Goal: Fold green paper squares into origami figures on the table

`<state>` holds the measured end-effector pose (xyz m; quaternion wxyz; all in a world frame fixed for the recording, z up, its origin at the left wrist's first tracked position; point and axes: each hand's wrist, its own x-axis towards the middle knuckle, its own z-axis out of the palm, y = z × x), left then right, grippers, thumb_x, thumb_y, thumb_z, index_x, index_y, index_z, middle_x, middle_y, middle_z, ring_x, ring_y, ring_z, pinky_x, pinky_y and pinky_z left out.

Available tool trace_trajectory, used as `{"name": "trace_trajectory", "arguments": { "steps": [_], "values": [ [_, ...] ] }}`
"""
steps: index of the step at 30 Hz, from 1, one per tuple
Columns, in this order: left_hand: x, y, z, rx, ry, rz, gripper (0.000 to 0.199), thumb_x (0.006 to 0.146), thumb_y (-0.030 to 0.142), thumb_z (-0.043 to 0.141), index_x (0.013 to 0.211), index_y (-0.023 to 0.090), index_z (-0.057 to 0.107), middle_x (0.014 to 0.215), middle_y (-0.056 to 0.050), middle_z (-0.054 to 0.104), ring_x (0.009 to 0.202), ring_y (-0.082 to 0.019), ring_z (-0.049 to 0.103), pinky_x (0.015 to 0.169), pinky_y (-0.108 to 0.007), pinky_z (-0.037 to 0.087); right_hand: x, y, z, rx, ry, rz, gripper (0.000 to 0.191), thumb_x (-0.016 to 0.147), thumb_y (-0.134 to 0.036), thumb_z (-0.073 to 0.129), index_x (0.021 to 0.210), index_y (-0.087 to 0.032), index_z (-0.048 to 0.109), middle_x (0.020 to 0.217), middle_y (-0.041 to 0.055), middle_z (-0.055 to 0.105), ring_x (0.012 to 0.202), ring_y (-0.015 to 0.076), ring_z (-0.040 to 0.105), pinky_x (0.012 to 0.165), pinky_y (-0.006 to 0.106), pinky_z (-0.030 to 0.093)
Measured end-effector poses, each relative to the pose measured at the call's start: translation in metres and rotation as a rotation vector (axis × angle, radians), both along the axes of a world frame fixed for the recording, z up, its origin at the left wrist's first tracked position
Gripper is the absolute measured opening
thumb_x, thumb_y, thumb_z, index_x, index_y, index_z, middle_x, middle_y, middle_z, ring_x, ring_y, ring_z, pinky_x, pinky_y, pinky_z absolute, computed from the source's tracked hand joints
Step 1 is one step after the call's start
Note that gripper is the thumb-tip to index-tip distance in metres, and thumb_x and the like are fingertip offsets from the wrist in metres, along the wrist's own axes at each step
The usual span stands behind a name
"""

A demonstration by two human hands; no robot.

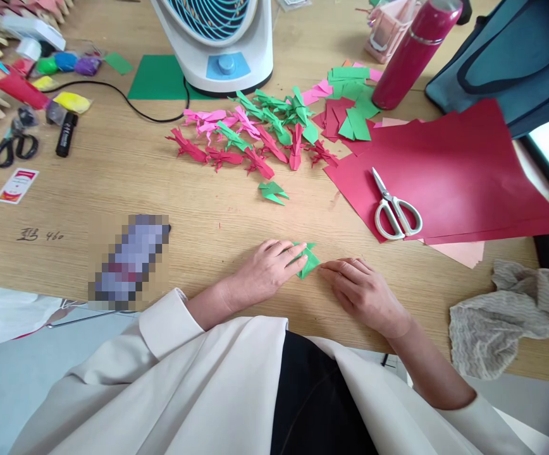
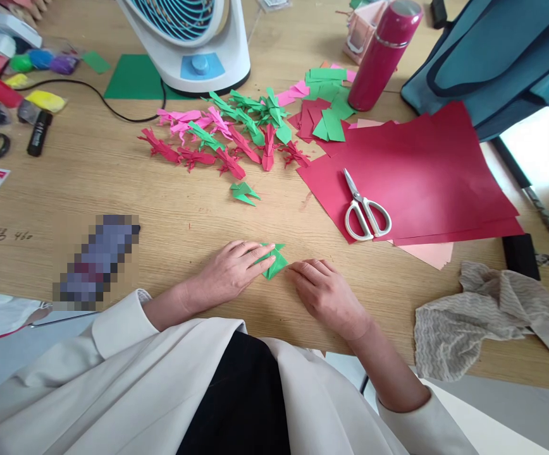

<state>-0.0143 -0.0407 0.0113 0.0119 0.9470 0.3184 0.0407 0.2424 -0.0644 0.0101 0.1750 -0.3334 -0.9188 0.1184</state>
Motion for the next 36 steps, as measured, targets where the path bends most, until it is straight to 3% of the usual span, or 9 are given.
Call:
{"name": "trace_trajectory", "arguments": {
  "steps": [3, 8, 18, 29, 33, 36],
  "values": [
    [-0.001, -0.001, -0.001, 0.006, -0.021, -0.006, 0.034, 0.098, 0.016, 0.047, 0.130, 0.019, 0.058, 0.146, -0.010, 0.053, 0.125, -0.024, 0.051, 0.100, -0.040, 0.045, -0.007, 0.006, -0.001, -0.012, 0.021, -0.051, 0.037, 0.096, -0.010, 0.045, 0.129, -0.016, 0.060, 0.112, 0.0129, 0.068, 0.095, 0.0239, 0.061, 0.083, 0.041, 0.053],
    [-0.003, -0.003, -0.002, 0.057, -0.051, -0.022, 0.032, 0.099, 0.018, 0.047, 0.129, 0.018, 0.061, 0.144, -0.010, 0.055, 0.125, -0.024, 0.053, 0.103, -0.040, 0.045, -0.017, 0.015, -0.006, -0.011, -0.021, -0.031, 0.043, 0.097, -0.010, 0.045, 0.138, -0.018, 0.053, 0.134, 0.0123, 0.062, 0.109, 0.0259, 0.058, 0.087, 0.043, 0.050],
    [-0.011, -0.010, 0.004, 0.064, -0.053, -0.075, 0.041, 0.097, 0.013, 0.048, 0.137, 0.021, 0.055, 0.144, -0.011, 0.055, 0.133, -0.027, 0.051, 0.108, -0.047, 0.045, -0.016, 0.013, -0.009, 0.018, -0.033, -0.032, 0.047, 0.096, -0.008, 0.045, 0.142, -0.017, 0.052, 0.135, 0.0122, 0.063, 0.110, 0.0261, 0.058, 0.083, 0.042, 0.049],
    [-0.022, -0.007, 0.003, -0.074, -0.106, -0.152, 0.040, 0.097, 0.015, 0.050, 0.135, 0.026, 0.059, 0.144, -0.008, 0.055, 0.141, -0.031, 0.042, 0.113, -0.055, 0.039, -0.018, 0.013, -0.007, 0.084, -0.061, -0.009, 0.037, 0.097, -0.010, 0.046, 0.132, -0.013, 0.059, 0.133, 0.0148, 0.062, 0.109, 0.0262, 0.058, 0.083, 0.041, 0.049],
    [-0.023, -0.001, 0.007, -0.176, -0.155, -0.195, 0.031, 0.096, 0.018, 0.052, 0.122, 0.025, 0.066, 0.137, -0.006, 0.061, 0.140, -0.027, 0.043, 0.116, -0.052, 0.035, -0.018, 0.012, -0.008, 0.057, -0.047, 0.037, 0.038, 0.098, -0.009, 0.045, 0.134, -0.013, 0.057, 0.136, 0.0142, 0.061, 0.113, 0.0256, 0.056, 0.088, 0.042, 0.049],
    [-0.018, 0.002, 0.006, -0.179, -0.216, -0.095, 0.025, 0.096, 0.016, 0.050, 0.112, 0.021, 0.068, 0.133, -0.006, 0.063, 0.135, -0.024, 0.048, 0.116, -0.047, 0.034, -0.018, 0.012, -0.010, 0.037, -0.038, 0.038, 0.039, 0.098, -0.009, 0.045, 0.135, -0.012, 0.055, 0.134, 0.0145, 0.062, 0.113, 0.0259, 0.057, 0.088, 0.042, 0.049]
  ]
}}
